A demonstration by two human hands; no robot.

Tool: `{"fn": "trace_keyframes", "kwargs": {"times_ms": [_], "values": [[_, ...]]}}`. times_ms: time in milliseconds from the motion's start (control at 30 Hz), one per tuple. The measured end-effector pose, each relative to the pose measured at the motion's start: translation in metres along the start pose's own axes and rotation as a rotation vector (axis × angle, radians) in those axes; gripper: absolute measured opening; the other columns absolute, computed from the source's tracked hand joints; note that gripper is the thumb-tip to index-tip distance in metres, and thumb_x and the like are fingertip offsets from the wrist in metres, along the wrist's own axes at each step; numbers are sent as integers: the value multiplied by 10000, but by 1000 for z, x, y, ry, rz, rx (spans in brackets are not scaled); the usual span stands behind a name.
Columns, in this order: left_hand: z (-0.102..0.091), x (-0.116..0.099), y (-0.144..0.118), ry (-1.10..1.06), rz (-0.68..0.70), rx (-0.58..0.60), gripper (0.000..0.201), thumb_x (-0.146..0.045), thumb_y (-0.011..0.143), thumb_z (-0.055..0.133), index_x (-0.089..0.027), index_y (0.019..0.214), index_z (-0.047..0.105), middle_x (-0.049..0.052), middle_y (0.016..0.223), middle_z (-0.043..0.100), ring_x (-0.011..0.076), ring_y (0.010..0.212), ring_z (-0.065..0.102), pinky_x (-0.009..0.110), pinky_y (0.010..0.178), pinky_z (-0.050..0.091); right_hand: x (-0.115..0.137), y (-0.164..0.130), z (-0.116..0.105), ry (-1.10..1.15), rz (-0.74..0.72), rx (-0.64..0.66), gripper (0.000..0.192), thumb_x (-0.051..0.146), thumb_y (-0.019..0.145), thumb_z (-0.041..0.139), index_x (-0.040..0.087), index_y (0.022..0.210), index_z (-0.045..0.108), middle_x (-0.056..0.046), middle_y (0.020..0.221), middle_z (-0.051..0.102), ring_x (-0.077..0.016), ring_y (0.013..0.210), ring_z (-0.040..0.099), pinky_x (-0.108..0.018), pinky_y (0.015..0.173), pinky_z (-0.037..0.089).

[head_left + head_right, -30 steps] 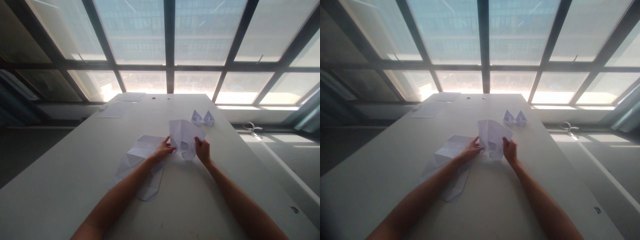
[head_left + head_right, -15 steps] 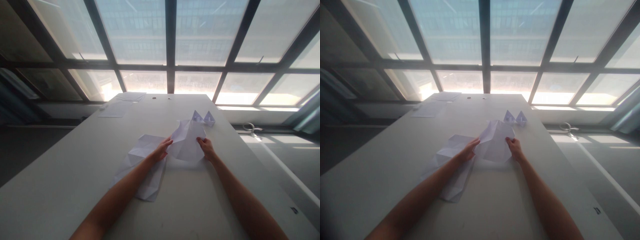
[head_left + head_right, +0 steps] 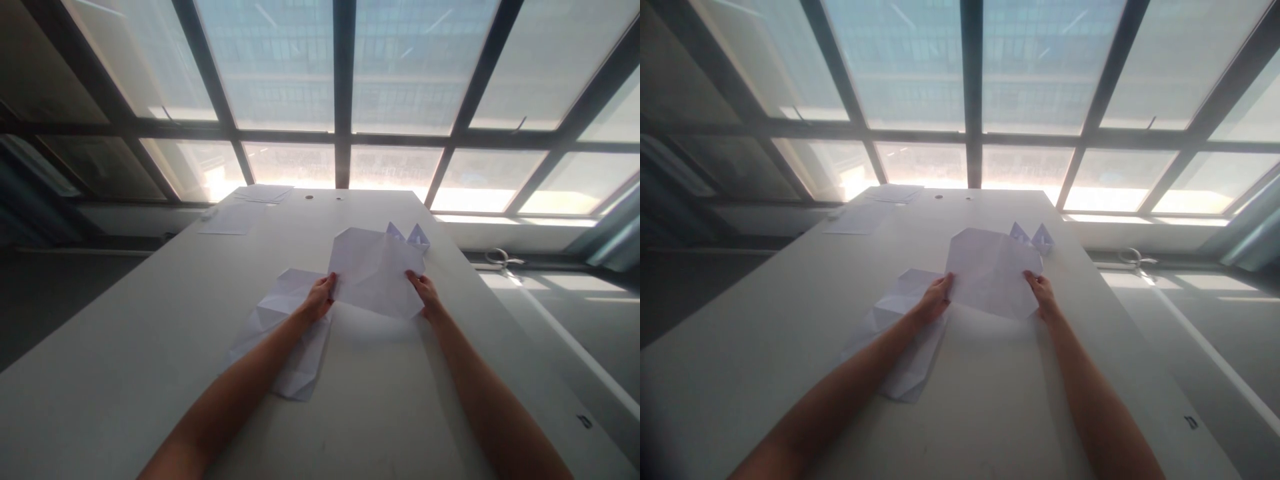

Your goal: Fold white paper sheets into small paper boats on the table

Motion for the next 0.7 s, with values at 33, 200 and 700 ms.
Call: {"fn": "trace_keyframes", "kwargs": {"times_ms": [33,200,700], "values": [[-1,0,0,-21,-7,-2,486,-585,776,710,-119,916,695,72,756,704,170,662,656,261,595,507,1,2,-6,4,4,-9,389,494,667,779,162,836,667,-61,654,699,-221,544,647,-312,489,523],[1,-7,-1,89,-40,110,514,-604,774,694,-100,873,704,10,579,628,81,400,508,212,430,420,12,7,-30,26,5,-1,443,478,628,814,146,889,679,-42,656,694,-188,497,612,-287,453,487],[18,-11,-14,428,-85,513,720,-397,784,761,-206,1418,476,157,1252,631,157,830,652,272,713,495,4,-42,-31,-276,199,355,485,533,675,776,101,881,702,-54,694,703,-160,531,617,-263,504,475]]}}
Point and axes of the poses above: each hand's wrist, its own y-axis towards the middle knuckle, its own z-axis out of the palm, x = y × z, the point moved 5 cm from there along y, towards the middle knuckle
